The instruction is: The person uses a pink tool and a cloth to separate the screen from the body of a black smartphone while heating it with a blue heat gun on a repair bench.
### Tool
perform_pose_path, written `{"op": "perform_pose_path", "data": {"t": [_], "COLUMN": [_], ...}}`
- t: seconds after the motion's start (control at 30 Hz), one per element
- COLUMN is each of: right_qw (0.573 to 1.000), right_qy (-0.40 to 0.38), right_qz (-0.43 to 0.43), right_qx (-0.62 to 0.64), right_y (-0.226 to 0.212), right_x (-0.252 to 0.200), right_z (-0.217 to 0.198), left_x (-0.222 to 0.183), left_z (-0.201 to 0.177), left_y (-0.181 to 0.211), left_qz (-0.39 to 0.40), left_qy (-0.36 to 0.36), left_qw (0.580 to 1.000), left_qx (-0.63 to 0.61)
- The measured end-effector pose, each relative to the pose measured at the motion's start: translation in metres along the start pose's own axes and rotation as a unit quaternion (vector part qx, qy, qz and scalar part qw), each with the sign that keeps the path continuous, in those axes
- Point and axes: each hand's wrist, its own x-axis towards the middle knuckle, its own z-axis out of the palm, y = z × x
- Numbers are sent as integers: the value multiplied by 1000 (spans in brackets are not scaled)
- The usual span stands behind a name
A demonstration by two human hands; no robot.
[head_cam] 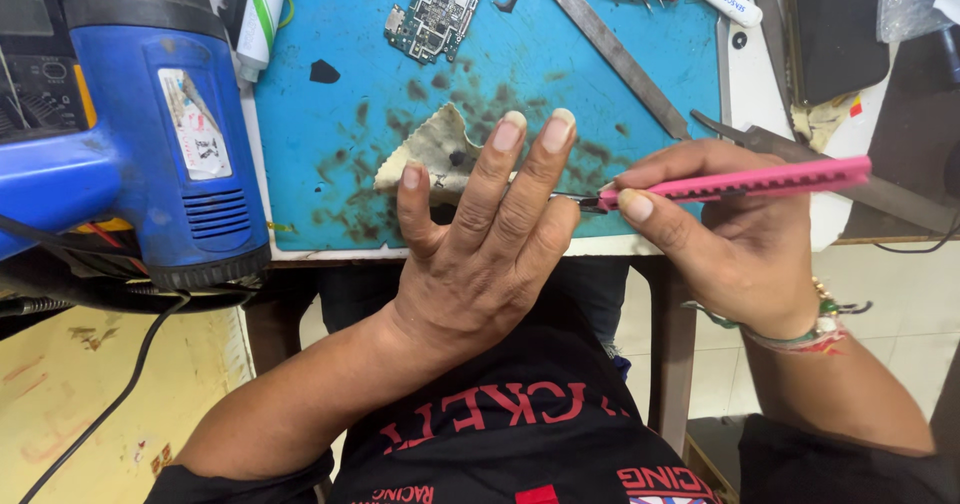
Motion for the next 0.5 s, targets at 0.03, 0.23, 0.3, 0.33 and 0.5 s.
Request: {"op": "perform_pose_path", "data": {"t": [0.03,0.23,0.3,0.33,0.5], "right_qw": [999,984,972,961,910], "right_qy": [20,104,103,105,118], "right_qz": [-23,-144,-177,-195,-230], "right_qx": [13,-13,-115,-165,-324], "right_y": [4,21,26,29,34], "right_x": [-3,-18,-23,-25,-36], "right_z": [1,11,14,17,32], "left_x": [0,0,1,1,1], "left_z": [0,-1,0,0,2], "left_y": [0,2,3,3,5], "left_qz": [0,-8,-10,-12,-20], "left_qy": [-1,-11,-9,-10,-11], "left_qw": [1000,1000,1000,1000,1000], "left_qx": [-1,1,1,1,5]}}
